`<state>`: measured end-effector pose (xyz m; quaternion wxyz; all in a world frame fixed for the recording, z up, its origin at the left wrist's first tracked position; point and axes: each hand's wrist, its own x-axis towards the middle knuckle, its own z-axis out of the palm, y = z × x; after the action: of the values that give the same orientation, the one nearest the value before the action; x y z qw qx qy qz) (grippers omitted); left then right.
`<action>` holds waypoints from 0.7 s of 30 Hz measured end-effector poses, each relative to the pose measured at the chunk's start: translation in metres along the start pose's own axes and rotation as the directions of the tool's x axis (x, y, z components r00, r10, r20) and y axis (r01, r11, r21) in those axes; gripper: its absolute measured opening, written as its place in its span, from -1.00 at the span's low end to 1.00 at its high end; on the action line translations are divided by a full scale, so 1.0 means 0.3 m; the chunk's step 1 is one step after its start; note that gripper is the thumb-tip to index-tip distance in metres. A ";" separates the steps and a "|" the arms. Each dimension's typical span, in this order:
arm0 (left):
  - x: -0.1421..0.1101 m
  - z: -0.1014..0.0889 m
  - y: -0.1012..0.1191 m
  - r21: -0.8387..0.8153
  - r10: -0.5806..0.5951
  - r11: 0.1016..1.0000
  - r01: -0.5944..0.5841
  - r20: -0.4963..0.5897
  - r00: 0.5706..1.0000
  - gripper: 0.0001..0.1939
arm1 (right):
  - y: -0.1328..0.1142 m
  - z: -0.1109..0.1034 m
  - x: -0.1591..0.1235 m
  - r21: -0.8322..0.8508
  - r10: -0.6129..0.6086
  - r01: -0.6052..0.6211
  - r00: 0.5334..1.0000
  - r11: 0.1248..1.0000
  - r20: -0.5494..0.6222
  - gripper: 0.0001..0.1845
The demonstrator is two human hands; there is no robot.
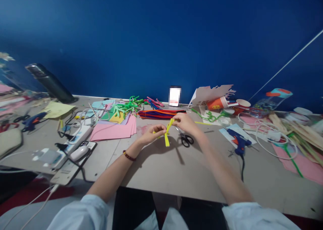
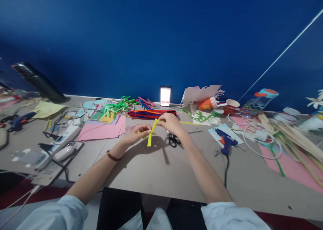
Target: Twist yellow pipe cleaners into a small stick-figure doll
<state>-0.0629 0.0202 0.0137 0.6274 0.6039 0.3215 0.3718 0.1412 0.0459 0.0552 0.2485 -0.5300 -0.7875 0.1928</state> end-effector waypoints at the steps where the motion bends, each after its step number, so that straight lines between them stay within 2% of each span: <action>1: -0.001 0.009 0.004 0.008 0.004 1.000 -0.004 0.017 1.000 -0.69 | -0.002 0.001 0.000 -0.001 0.007 -0.007 1.000 1.000 -0.018 -0.83; 5: -0.001 0.030 0.007 0.042 0.014 0.999 -0.016 0.050 0.999 -0.70 | -0.006 0.003 -0.002 -0.009 -0.008 0.007 0.994 1.000 -0.110 -0.77; 11: 0.001 0.015 -0.002 0.161 0.044 0.986 -0.050 0.040 0.998 -0.74 | -0.021 -0.005 -0.011 0.004 -0.082 0.084 0.982 0.996 -0.172 -0.74; 17: 0.007 0.024 -0.025 0.343 0.115 0.932 -0.118 0.028 0.993 -0.78 | -0.051 -0.014 -0.022 0.024 -0.156 0.159 0.983 0.987 -0.092 -0.78; 21: 0.011 0.031 -0.027 0.371 0.149 0.922 -0.114 -0.067 0.987 -0.83 | -0.054 -0.032 -0.027 0.141 -0.139 0.140 0.990 0.980 -0.021 -0.81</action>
<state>-0.0527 0.0184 0.0065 0.4618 0.7121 0.3730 0.3749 0.1375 0.0329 0.0708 0.3027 -0.4554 -0.8057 0.2277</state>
